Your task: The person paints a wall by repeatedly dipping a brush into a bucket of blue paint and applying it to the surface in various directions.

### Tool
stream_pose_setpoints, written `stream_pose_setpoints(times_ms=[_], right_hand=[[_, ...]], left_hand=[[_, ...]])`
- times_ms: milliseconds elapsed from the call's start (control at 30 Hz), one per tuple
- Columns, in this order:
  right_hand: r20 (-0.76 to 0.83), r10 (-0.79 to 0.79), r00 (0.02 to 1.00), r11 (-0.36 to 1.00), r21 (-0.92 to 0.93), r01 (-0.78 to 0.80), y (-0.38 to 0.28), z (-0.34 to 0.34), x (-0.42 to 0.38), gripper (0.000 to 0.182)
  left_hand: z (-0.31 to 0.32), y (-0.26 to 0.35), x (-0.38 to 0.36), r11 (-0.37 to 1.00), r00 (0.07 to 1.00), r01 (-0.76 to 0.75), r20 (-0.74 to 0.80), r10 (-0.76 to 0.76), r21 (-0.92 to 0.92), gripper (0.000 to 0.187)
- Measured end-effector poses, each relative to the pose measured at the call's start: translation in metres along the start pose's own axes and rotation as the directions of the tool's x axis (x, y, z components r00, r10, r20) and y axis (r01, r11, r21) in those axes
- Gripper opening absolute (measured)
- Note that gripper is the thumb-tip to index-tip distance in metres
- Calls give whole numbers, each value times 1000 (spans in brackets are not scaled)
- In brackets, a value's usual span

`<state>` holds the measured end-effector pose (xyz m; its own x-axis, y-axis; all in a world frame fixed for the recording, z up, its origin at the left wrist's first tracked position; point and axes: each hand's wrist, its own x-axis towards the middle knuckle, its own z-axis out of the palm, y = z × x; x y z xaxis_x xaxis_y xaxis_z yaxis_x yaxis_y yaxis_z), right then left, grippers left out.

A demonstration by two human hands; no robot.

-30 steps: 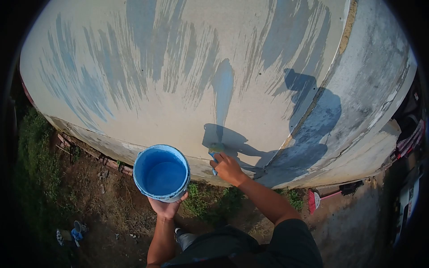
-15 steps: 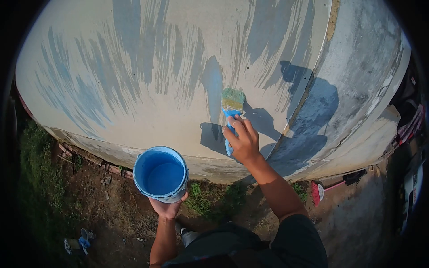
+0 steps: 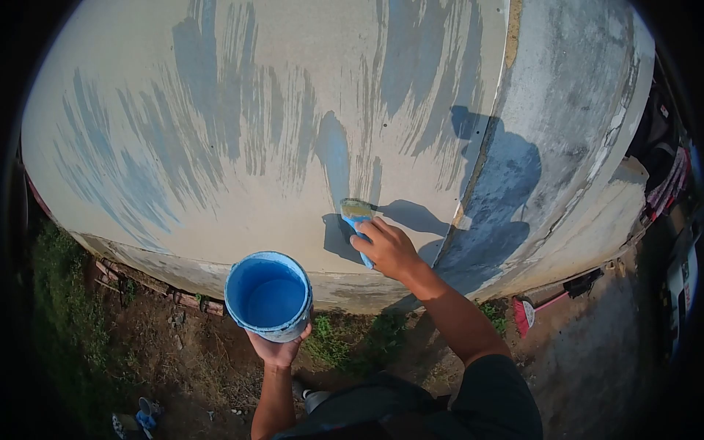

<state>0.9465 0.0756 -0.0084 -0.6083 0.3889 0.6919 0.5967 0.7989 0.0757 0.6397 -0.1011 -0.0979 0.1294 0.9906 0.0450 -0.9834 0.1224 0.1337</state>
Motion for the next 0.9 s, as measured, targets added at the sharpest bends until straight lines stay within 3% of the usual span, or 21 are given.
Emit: stream_pose_setpoints(times_ms=[67, 100, 167, 300, 433, 500, 533, 600, 733, 800, 833, 900], right_hand=[[-238, -55, 970, 998, -46, 45, 1, -42, 42, 31], [-245, -51, 968, 998, -48, 40, 3, -59, 59, 31], [-463, 10, 886, 991, -110, -69, 6, -81, 84, 28], [-516, 2, 857, 985, -149, -92, 3, -47, 82, 26], [-291, 20, 957, 977, -198, -80, -26, 49, 30, 26], [-178, 67, 982, 991, -105, -87, -46, 93, 0, 30], [-174, 65, 983, 991, -106, -84, -54, 101, -8, 30], [195, 121, 973, 988, 74, -138, -61, 111, -16, 34], [295, 165, 941, 965, 148, -216, -50, 102, 6, 37], [-6, 85, 996, 995, 60, -84, -53, 51, 51, 34], [2, 90, 996, 995, 52, -90, -54, 30, 74, 34], [-317, 3, 949, 985, -161, -56, -58, 4, 110, 27]], left_hand=[[4, -2, 2, 1000, 999, 5, -51, -5, -17, 94], [5, -2, 3, 1000, 999, 8, -47, -9, -10, 94], [4, -1, 7, 999, 999, 23, -32, -24, -22, 94], [-1, 8, 13, 998, 995, 60, 77, -58, -21, 104], [0, 20, 13, 999, 997, 41, 62, -40, -3, 101], [2, 26, 12, 999, 998, 36, 59, -36, 3, 100], [4, 30, 10, 999, 997, 35, 63, -35, 4, 99], [3, 39, 9, 1000, 997, 30, 73, -30, 6, 98], [1, 67, 8, 997, 996, 76, 48, -76, -9, 95], [6, 82, 12, 994, 994, 105, 44, -105, -8, 92], [10, 89, 14, 992, 993, 120, 17, -119, -27, 93], [13, 102, 21, 988, 990, 142, -6, -142, -58, 93]])
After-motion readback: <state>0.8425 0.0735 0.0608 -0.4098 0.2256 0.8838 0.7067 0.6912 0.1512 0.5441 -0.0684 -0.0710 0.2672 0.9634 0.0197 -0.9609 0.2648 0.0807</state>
